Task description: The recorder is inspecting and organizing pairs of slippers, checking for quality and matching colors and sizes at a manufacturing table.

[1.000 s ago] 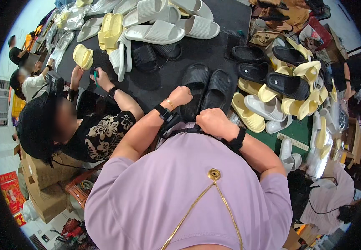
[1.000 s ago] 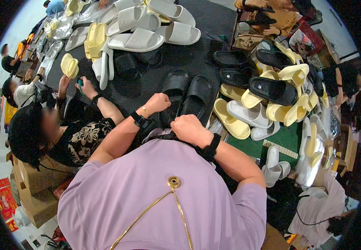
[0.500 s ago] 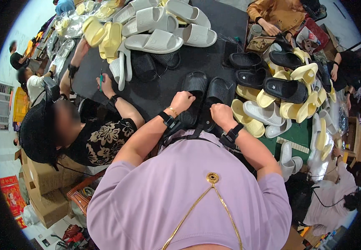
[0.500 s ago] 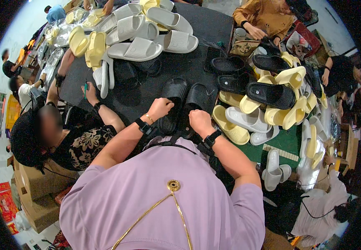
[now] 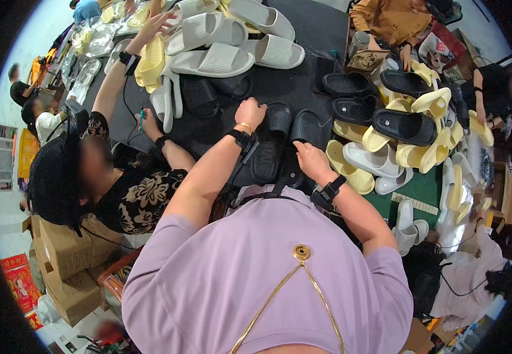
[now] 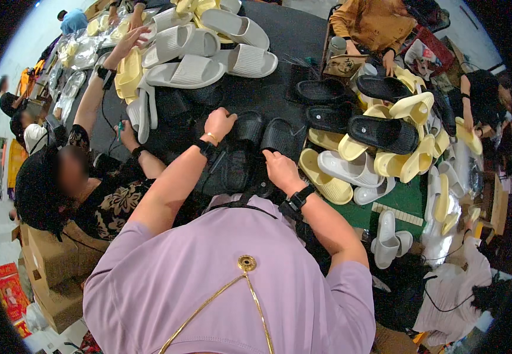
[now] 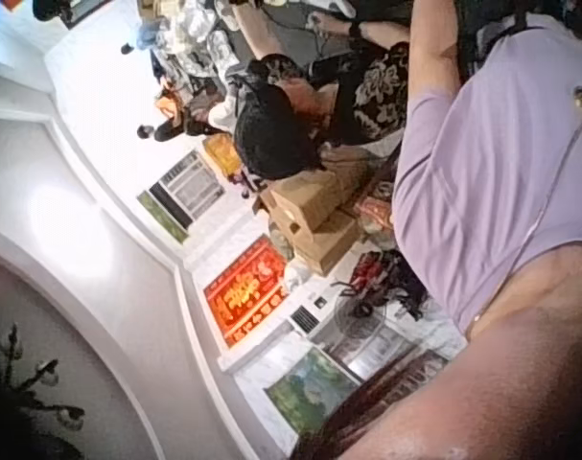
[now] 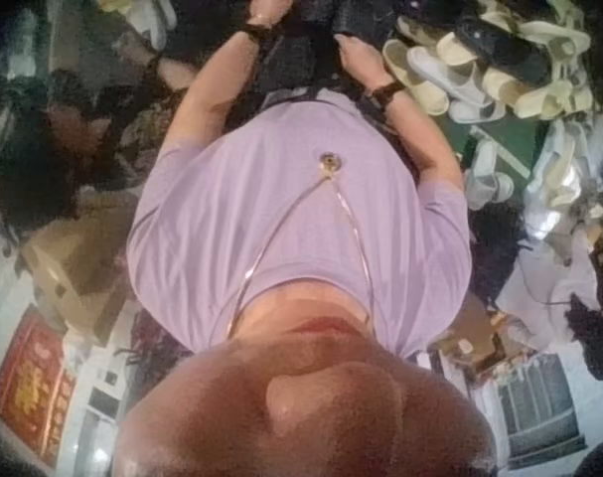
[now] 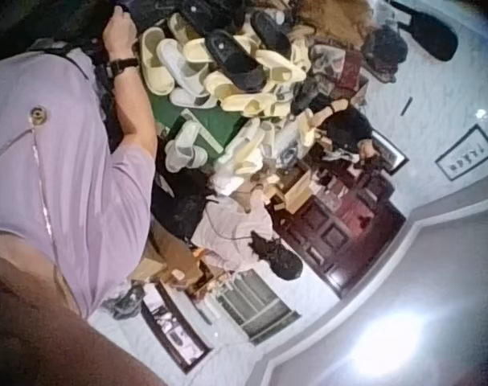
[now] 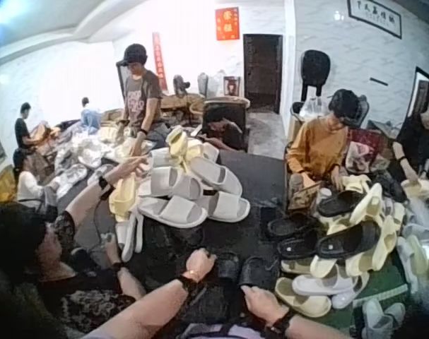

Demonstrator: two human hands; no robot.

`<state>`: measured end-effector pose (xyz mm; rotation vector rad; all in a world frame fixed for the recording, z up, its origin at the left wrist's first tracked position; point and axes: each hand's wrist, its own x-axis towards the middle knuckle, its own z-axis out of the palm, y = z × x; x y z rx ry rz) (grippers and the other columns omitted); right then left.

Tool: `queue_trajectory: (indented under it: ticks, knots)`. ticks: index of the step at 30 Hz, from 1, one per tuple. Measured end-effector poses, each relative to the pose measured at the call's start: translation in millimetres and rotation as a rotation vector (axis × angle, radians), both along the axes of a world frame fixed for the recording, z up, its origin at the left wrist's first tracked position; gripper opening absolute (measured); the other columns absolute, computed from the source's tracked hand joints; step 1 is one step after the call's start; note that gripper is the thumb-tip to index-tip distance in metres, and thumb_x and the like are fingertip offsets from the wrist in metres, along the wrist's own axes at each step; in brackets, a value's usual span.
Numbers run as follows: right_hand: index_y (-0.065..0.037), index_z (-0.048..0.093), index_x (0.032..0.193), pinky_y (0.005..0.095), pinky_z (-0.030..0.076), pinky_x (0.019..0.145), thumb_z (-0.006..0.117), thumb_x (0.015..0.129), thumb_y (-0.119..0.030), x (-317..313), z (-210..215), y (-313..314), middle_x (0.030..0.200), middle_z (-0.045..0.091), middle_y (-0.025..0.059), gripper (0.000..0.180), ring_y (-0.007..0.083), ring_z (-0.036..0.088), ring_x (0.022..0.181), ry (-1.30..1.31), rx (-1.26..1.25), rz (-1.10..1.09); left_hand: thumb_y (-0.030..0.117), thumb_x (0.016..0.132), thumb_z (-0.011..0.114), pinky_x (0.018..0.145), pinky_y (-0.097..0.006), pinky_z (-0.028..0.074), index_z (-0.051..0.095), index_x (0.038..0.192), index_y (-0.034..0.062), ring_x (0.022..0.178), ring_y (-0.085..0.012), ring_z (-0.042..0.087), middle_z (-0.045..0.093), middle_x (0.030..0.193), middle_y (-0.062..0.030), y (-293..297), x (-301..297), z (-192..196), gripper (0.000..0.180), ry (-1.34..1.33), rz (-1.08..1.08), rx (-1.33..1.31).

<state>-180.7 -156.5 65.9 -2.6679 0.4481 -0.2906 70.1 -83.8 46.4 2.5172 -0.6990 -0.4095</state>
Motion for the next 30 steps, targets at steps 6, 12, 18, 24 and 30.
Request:
queue_trajectory:
  ticks: [6, 12, 18, 24, 30]
  knots:
    - [-0.006, 0.067, 0.085, 0.0434, 0.051, 0.063, 0.058, 0.087, -0.016, 2, 9, -25, 0.080, 0.066, 0.0150, 0.014, 0.0348, 0.065, 0.076, -0.289, 0.198, -0.226, 0.043, 0.078, 0.069, 0.087, -0.044, 0.051, 0.067, 0.103, -0.0023, 0.101, -0.0394, 0.063, 0.066, 0.108, -0.0252, -15, 17, -5, 0.052, 0.103, 0.056, 0.246]
    - [0.002, 0.069, 0.081, 0.0472, 0.050, 0.076, 0.058, 0.085, -0.039, 7, -39, -103, 0.084, 0.066, 0.0250, 0.043, 0.0431, 0.063, 0.083, 0.075, 0.317, -0.728, 0.032, 0.078, 0.067, 0.088, -0.043, 0.052, 0.067, 0.104, -0.0018, 0.104, -0.0386, 0.063, 0.064, 0.111, -0.0252, -24, 19, -12, 0.043, 0.139, 0.045, 0.231]
    - [0.003, 0.071, 0.081, 0.0455, 0.050, 0.079, 0.064, 0.079, -0.038, 33, -53, -117, 0.088, 0.066, 0.0266, 0.042, 0.0426, 0.064, 0.089, 0.113, 0.394, -0.800, 0.021, 0.080, 0.063, 0.085, -0.043, 0.053, 0.071, 0.096, 0.0031, 0.098, -0.0396, 0.065, 0.067, 0.103, -0.0236, -24, 16, -23, 0.025, 0.067, 0.061, 0.116]
    - [0.000, 0.068, 0.083, 0.0412, 0.051, 0.072, 0.065, 0.081, -0.025, 51, -45, -105, 0.081, 0.068, 0.0187, 0.025, 0.0363, 0.066, 0.081, -0.143, 0.424, -0.802, 0.020, 0.081, 0.067, 0.073, -0.038, 0.054, 0.073, 0.092, 0.0052, 0.080, -0.0296, 0.069, 0.071, 0.089, -0.0153, -21, 7, -21, 0.020, 0.033, 0.006, -0.213]
    - [-0.006, 0.067, 0.090, 0.0371, 0.051, 0.068, 0.063, 0.086, -0.017, 74, -14, -71, 0.085, 0.068, 0.0139, 0.013, 0.0294, 0.067, 0.077, -0.434, 0.471, -0.509, 0.011, 0.082, 0.068, 0.067, -0.026, 0.048, 0.069, 0.093, -0.0017, 0.074, -0.0109, 0.061, 0.069, 0.082, -0.0045, -30, -26, -5, 0.017, 0.479, -0.091, -0.581]
